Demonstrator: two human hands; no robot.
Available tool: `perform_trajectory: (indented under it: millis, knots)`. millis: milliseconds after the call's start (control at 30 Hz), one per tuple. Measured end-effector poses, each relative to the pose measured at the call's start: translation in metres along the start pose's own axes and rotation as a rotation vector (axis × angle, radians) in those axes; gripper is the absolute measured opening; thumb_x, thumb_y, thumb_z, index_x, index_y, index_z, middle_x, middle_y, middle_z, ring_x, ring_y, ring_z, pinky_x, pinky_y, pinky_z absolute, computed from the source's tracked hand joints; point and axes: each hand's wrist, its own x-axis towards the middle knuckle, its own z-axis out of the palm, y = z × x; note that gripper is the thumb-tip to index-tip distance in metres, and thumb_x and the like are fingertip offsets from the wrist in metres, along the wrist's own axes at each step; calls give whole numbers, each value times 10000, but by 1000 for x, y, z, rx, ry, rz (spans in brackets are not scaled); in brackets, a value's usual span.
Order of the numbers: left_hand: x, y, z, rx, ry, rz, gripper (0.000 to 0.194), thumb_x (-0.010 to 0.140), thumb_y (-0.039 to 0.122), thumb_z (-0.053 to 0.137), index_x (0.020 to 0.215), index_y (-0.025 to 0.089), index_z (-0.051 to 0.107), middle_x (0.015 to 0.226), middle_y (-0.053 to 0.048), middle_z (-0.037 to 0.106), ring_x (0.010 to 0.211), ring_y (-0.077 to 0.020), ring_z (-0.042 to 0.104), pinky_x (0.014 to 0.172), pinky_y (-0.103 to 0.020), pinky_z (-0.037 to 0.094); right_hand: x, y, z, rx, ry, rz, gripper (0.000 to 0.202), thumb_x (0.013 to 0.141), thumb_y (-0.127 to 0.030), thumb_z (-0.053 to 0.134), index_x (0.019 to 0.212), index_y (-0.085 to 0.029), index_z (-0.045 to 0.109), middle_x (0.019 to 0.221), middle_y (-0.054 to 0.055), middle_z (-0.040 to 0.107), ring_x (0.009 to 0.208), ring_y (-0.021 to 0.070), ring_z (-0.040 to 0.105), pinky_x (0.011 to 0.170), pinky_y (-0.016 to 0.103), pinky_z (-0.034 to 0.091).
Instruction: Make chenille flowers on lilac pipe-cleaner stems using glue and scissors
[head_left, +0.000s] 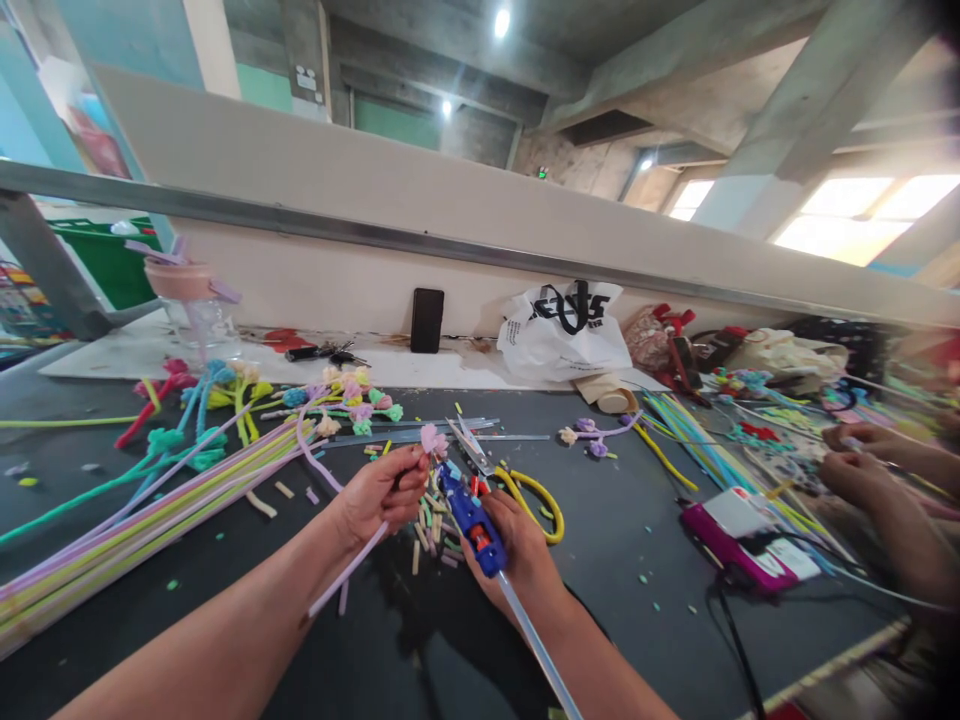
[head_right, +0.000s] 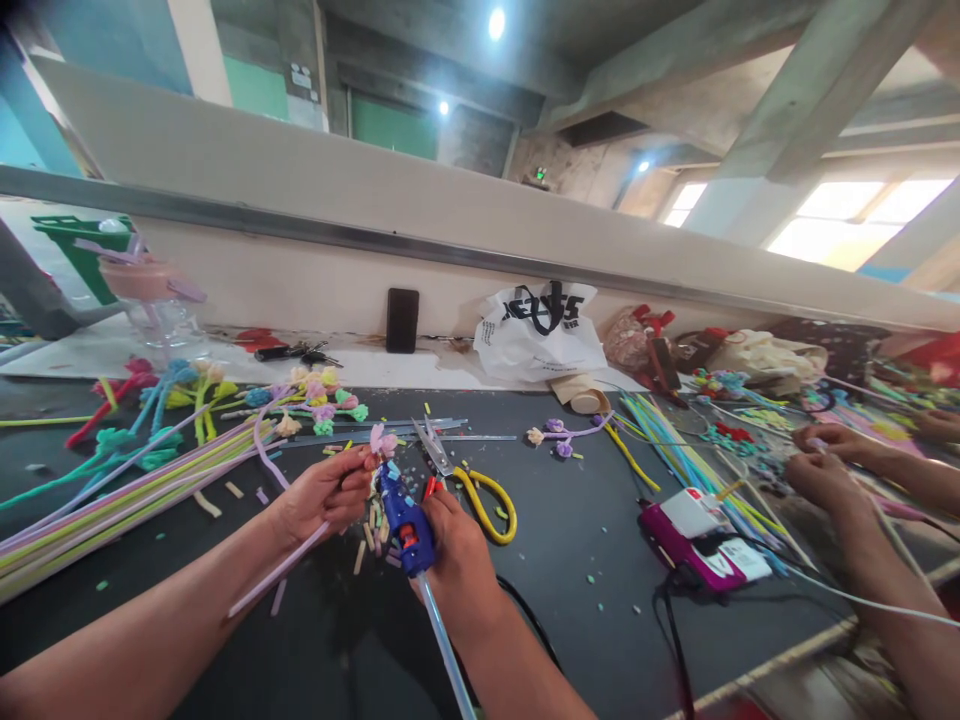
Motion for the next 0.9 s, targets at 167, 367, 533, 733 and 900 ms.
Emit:
perform_trajectory:
  millis: [167, 367, 533, 733, 900]
  knots:
    - [-1, 2, 0, -29, -2, -6, 153, 810, 223, 505, 688, 139, 468, 469, 105, 250, 307, 8, 88, 252, -88, 142, 0, -6, -3, 10, 62, 32, 117, 679, -103, 511, 683, -216, 482, 667, 18, 544, 612, 158, 564, 542, 251, 469]
    - [-3, 3, 2, -75, -17, 11, 157, 833, 214, 462, 697, 136, 468, 484, 98, 257, 299, 4, 108, 245, -93, 157, 3, 0, -17, -83, 145, 119, 92, 693, -142, 541, 733, -216, 503, 715, 14, 560, 635, 152, 564, 581, 249, 471]
    - [-3, 2, 1, -50, -20, 23, 179, 851, 192, 424, 694, 130, 483, 489, 89, 271, 303, 3, 112, 240, -87, 188, 5, 42, -59, -350, 25, 251, 207, 654, -184, 608, 837, -192, 512, 798, 30, 534, 766, 188, 541, 663, 295, 460]
    - [-2, 2, -4, -26, -36, 16, 184, 850, 214, 443, 699, 124, 498, 487, 86, 291, 310, -1, 136, 246, -89, 215, -15, 107, -103, -391, -211, 355, 285, 579, -125, 643, 856, -174, 593, 909, 44, 567, 869, 194, 553, 772, 338, 451]
    - [-3, 3, -4, -11, -30, 8, 187, 842, 223, 459, 686, 127, 490, 479, 92, 274, 306, 0, 125, 245, -93, 195, -25, 130, -119, -364, -209, 372, 308, 508, -98, 664, 802, -190, 654, 858, 30, 629, 820, 196, 590, 763, 322, 462]
